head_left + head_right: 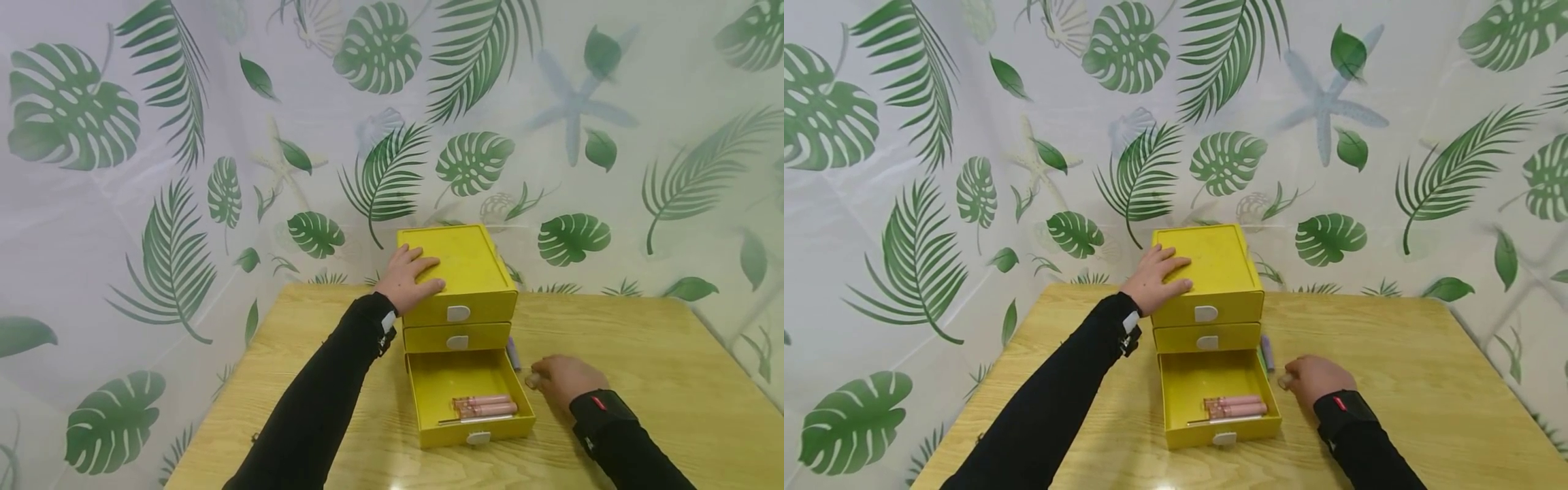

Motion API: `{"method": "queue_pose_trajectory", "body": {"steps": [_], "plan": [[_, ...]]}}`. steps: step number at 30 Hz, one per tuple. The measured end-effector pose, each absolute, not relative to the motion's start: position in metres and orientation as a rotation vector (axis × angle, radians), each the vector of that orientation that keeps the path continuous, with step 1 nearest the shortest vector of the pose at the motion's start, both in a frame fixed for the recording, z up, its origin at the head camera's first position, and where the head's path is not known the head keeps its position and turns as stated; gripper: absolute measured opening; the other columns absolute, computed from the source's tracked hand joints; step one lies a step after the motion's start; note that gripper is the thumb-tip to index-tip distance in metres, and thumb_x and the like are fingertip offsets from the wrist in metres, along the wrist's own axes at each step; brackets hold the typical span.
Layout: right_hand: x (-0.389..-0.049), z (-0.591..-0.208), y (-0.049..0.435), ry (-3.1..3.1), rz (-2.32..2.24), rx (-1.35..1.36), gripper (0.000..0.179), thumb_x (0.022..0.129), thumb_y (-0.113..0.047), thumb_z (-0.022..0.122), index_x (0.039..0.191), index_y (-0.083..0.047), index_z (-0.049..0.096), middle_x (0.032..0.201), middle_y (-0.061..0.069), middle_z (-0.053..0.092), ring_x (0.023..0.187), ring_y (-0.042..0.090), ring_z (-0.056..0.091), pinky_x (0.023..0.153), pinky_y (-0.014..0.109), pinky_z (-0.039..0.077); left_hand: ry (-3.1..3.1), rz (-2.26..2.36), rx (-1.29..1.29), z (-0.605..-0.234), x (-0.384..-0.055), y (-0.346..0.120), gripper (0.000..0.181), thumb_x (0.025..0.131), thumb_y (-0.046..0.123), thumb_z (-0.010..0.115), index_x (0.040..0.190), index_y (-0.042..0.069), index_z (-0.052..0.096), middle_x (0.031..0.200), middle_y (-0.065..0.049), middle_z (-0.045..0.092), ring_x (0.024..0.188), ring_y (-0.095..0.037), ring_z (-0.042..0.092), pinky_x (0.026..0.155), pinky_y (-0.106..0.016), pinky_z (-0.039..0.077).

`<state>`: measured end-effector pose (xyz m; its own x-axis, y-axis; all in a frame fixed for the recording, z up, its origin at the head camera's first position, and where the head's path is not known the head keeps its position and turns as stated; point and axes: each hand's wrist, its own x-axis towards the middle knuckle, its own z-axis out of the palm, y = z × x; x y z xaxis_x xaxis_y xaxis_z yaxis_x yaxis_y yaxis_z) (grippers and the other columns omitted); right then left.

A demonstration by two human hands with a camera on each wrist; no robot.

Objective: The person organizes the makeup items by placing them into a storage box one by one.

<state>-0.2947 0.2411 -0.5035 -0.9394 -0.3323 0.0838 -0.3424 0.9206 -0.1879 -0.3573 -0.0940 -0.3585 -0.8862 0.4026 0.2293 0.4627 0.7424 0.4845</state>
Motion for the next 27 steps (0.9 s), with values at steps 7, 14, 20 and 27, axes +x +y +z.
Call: {"method": "queue_pose_trajectory", "body": {"steps": [7,14,20,27], "plan": [[-0.289,-0.503,0.242,-3.081,0.307,0.457,0.036,0.086,-0.036,0.068,0.112,-0.01,0.069,0.098,0.014,0.07,0.088,0.036,0.062,0.072,0.056,0.052,-2.821,-0.841,-0.735,-0.359,-0.356,-0.095,0.055,0.092,0.049,0.052,0.139,0.02,0.048,0.152,-0.011,0.027,0.139,-0.026,0.004,0.111,-0.054,0.019],[-0.282,-0.502,0.239,-3.042,0.261,0.466,0.035,0.087,-0.035,0.067,0.113,-0.011,0.069,0.097,0.013,0.07,0.084,0.034,0.063,0.069,0.055,0.053,-2.812,-0.846,-0.736,-0.359,-0.356,-0.097,0.054,0.093,0.048,0.051,0.139,0.019,0.048,0.152,-0.011,0.027,0.139,-0.027,0.005,0.111,-0.055,0.02],[-0.275,-0.501,0.235,-3.019,0.179,0.504,0.03,0.087,-0.03,0.068,0.113,-0.015,0.069,0.091,0.011,0.071,0.078,0.033,0.063,0.06,0.052,0.054,-2.823,-0.831,-0.726,-0.36,-0.356,-0.097,0.054,0.093,0.049,0.051,0.139,0.02,0.048,0.152,-0.01,0.027,0.139,-0.026,0.005,0.111,-0.054,0.02],[-0.273,-0.499,0.24,-3.052,0.238,0.568,0.027,0.088,-0.041,0.064,0.102,-0.02,0.073,0.088,0.002,0.069,0.078,0.027,0.062,0.069,0.05,0.053,-2.814,-0.84,-0.74,-0.358,-0.357,-0.097,0.054,0.093,0.048,0.051,0.139,0.02,0.048,0.152,-0.01,0.026,0.139,-0.026,0.004,0.112,-0.053,0.019]]}}
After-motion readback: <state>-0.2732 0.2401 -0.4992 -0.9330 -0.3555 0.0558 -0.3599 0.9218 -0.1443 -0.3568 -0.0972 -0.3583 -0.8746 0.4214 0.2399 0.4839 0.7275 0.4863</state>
